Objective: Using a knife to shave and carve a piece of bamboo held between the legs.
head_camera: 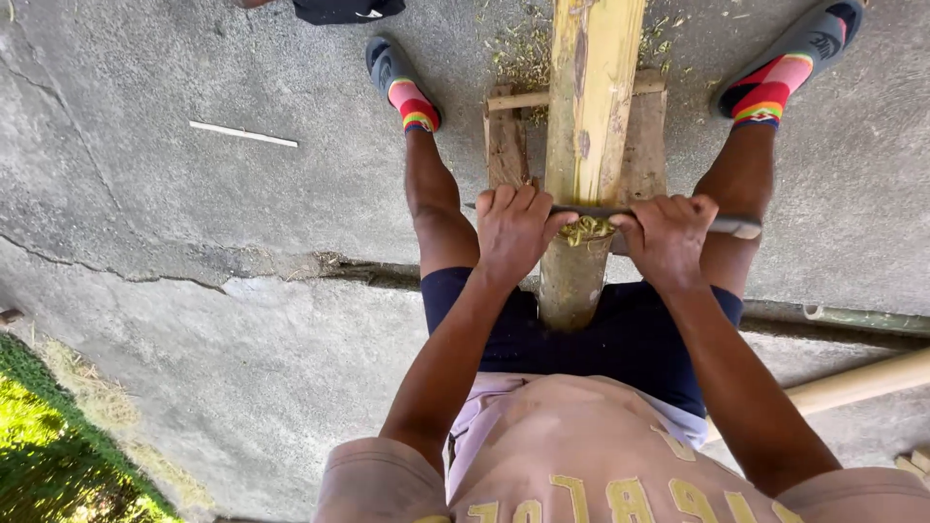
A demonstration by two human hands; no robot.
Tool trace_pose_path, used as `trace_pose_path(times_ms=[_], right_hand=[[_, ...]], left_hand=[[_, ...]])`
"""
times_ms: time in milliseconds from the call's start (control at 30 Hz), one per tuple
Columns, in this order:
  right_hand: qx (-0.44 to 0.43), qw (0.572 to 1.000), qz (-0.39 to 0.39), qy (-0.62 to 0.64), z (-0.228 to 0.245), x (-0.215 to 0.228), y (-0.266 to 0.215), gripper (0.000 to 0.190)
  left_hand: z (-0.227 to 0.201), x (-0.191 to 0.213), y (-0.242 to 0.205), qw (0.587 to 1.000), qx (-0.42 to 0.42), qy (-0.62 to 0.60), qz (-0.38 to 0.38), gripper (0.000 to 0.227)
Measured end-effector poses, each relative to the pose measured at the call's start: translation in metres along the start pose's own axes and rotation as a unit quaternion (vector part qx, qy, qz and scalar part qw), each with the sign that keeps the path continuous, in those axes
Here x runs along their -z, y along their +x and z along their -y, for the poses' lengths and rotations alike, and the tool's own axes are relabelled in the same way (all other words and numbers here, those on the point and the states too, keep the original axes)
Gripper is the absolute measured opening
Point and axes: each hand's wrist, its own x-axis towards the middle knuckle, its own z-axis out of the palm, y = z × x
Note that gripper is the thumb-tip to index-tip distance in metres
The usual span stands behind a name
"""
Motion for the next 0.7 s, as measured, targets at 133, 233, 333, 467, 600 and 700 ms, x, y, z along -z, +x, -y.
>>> trace_pose_path(times_ms=[133,233,333,467,600,700], right_hand=[[0.001,0.999,-0.004,-0.032,-0.018,0.001,0.043,0.031],[0.021,0.998,-0.051,-0.023,-0.02,0.008,0.062,0.032],[-0.013,1.0,-0.019,-0.02,-0.015,0.002,0.041,0.034],[-0.023,1.0,0.008,-0.009,-0.001,0.007,-0.006,0.033],[0.015,1.0,0.004,-0.017,0.004,0.019,-0.002,0.034],[0.015,0.994,0.049,-0.101,-0.014,0.012,0.03,0.035]], left_hand=[[0.01,-0.002,0.041,1.0,-0.005,-0.025,0.013,0.042],[0.007,0.013,0.066,0.998,-0.021,-0.032,-0.046,0.039],[0.004,0.012,0.051,0.999,-0.024,-0.025,-0.008,0.039],[-0.007,0.002,0.002,0.999,-0.012,-0.033,0.026,0.04],[-0.01,0.002,-0.007,0.998,0.008,-0.061,-0.001,0.043],[0.006,-0.005,0.026,0.999,0.01,-0.04,0.019,0.045]])
